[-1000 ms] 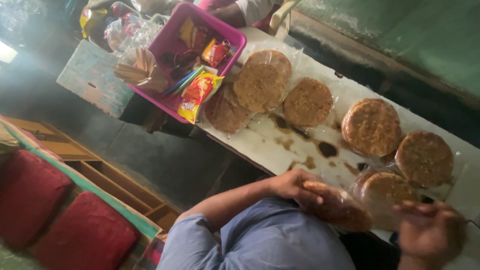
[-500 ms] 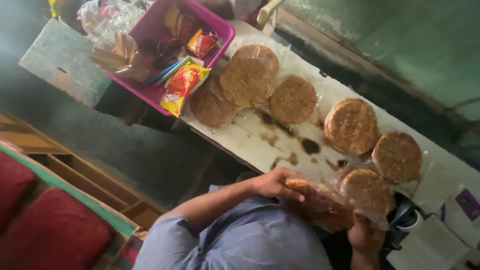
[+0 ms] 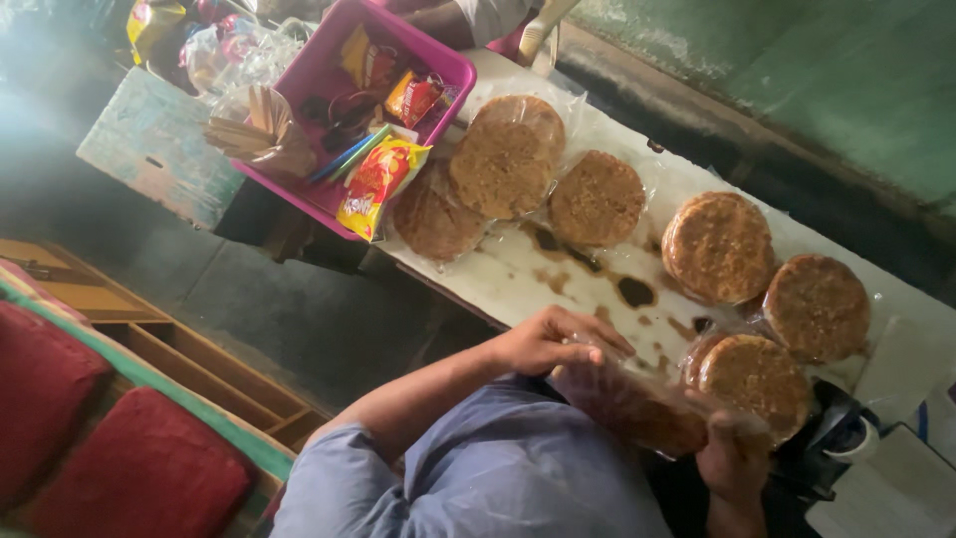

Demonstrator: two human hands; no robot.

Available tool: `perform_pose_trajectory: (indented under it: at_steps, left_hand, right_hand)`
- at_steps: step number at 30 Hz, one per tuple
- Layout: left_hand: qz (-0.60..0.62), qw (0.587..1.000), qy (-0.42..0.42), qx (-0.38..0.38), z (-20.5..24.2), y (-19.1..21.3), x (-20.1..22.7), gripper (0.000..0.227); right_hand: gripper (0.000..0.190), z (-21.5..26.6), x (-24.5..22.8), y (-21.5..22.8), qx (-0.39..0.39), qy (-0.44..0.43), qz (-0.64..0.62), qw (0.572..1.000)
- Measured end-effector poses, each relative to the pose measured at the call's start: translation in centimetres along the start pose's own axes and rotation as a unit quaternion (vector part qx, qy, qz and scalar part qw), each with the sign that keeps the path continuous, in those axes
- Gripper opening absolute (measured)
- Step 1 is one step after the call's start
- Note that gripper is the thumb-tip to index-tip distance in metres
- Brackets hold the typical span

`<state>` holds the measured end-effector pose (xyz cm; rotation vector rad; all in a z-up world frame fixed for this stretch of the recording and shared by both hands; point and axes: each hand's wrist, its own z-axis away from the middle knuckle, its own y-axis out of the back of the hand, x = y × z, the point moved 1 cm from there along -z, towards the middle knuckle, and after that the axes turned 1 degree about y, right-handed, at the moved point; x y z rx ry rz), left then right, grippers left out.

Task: The person places round biscuits into clear plastic bags and seals them using a handheld heat sealer. The sealed packages are then stacked on the table.

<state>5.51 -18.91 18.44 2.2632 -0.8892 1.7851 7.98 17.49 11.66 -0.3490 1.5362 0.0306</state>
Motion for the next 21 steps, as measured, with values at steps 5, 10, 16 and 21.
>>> perform_pose_trajectory:
  at_steps: [5, 10, 16, 21]
  left_hand:
    - [-0.09, 0.994, 0.054, 0.02, 0.2, 1.2, 1.0, 0.016]
    - [-0.206, 0.978, -0.042, -0.013, -0.3, 2.1, 2.4, 0.017]
    - [-0.422, 0.903, -0.049, -0.056, -0.3, 1.6, 3.8, 0.018]
    - [-0.501, 0.86, -0.057, -0.079, -0.3, 0.7, 4.5, 0.027]
  right_hand:
    - [0.04, 0.0, -0.4, -0.2, -0.036, 0.058, 0.079, 0.995]
    - [0.043, 0.5, -1.8, -1.0, -0.005, 0.058, 0.093, 0.994]
    - [0.043, 1.9, -2.1, 0.3, 0.031, 0.071, 0.192, 0.978]
    - [0.041, 3.5, 0.5, 5.0, 0.047, 0.097, 0.287, 0.952]
